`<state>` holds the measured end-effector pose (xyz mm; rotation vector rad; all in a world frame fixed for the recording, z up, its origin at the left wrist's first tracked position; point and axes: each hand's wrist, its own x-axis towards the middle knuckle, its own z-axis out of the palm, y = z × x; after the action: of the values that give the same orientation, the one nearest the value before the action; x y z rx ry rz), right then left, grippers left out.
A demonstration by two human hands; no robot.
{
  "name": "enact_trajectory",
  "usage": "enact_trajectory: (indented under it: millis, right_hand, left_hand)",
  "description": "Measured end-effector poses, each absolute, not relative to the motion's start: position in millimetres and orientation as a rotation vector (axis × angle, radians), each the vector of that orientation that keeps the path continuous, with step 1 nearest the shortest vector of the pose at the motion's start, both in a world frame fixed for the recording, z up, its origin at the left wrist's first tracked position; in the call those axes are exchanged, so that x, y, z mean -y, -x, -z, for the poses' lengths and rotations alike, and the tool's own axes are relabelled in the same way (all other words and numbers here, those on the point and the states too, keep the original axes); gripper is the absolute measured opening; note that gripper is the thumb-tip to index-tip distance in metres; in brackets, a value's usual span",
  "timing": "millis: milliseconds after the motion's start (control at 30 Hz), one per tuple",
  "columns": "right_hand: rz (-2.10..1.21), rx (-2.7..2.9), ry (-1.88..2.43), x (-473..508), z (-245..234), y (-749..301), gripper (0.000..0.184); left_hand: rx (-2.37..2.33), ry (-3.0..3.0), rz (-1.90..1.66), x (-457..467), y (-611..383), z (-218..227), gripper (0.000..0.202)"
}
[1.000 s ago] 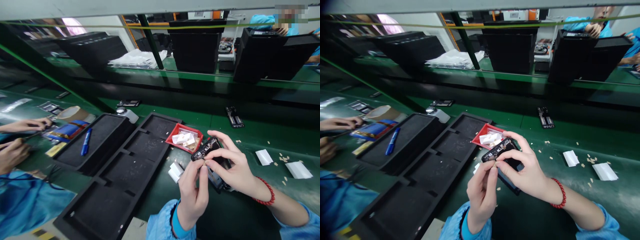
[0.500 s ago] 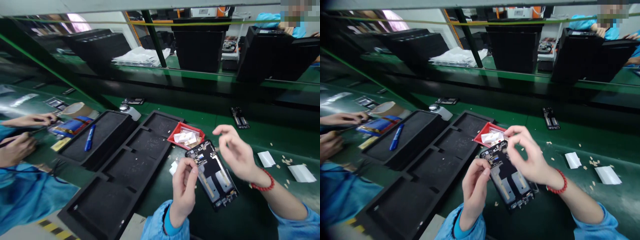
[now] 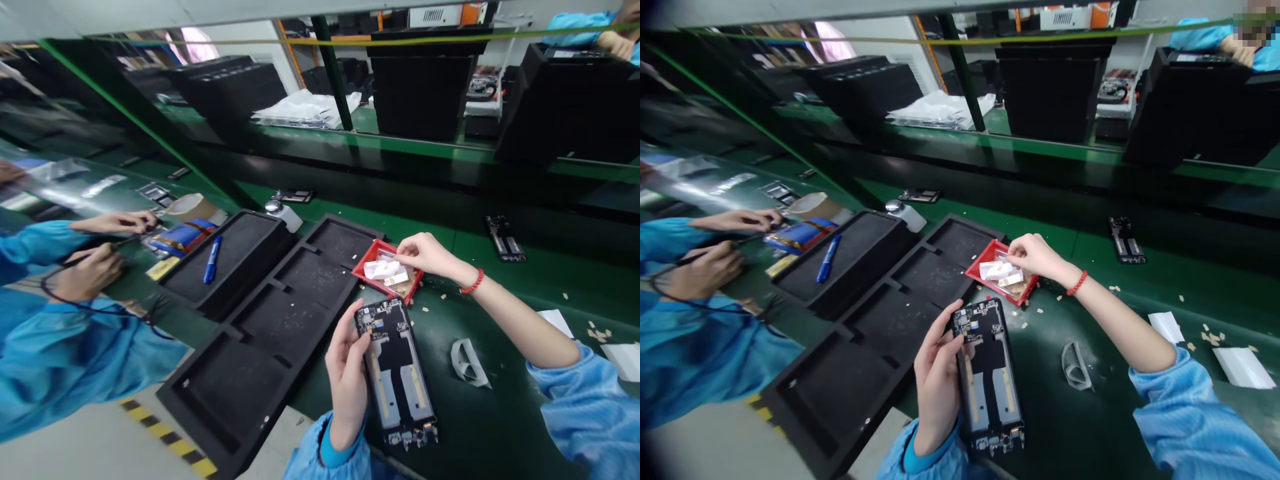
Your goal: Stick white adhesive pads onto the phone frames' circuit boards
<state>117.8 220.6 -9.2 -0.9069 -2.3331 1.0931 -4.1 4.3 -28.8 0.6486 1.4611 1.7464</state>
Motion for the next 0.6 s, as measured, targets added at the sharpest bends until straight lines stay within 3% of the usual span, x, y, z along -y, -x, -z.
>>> enact_trajectory:
  millis: [233, 433, 600]
  right_hand:
    - [-0.99, 2.235, 0.899, -208.1, 0.2, -130.7, 0.012]
    - [-0.757, 1.9, 0.907, -115.8, -35.3, -164.0, 0.007]
    - [-0.898, 1.834, 0.941, -61.7, -42.7, -175.2, 0.011]
  left_hand:
    - [-1.522, -0.695, -1.776, -13.1, -7.2, 19.1, 0.034]
    - [-1.593, -0.946, -1.843, -15.3, -28.3, 5.4, 0.03]
    - [-1.577, -1.177, -1.833, -14.5, -43.3, 2.2, 0.035]
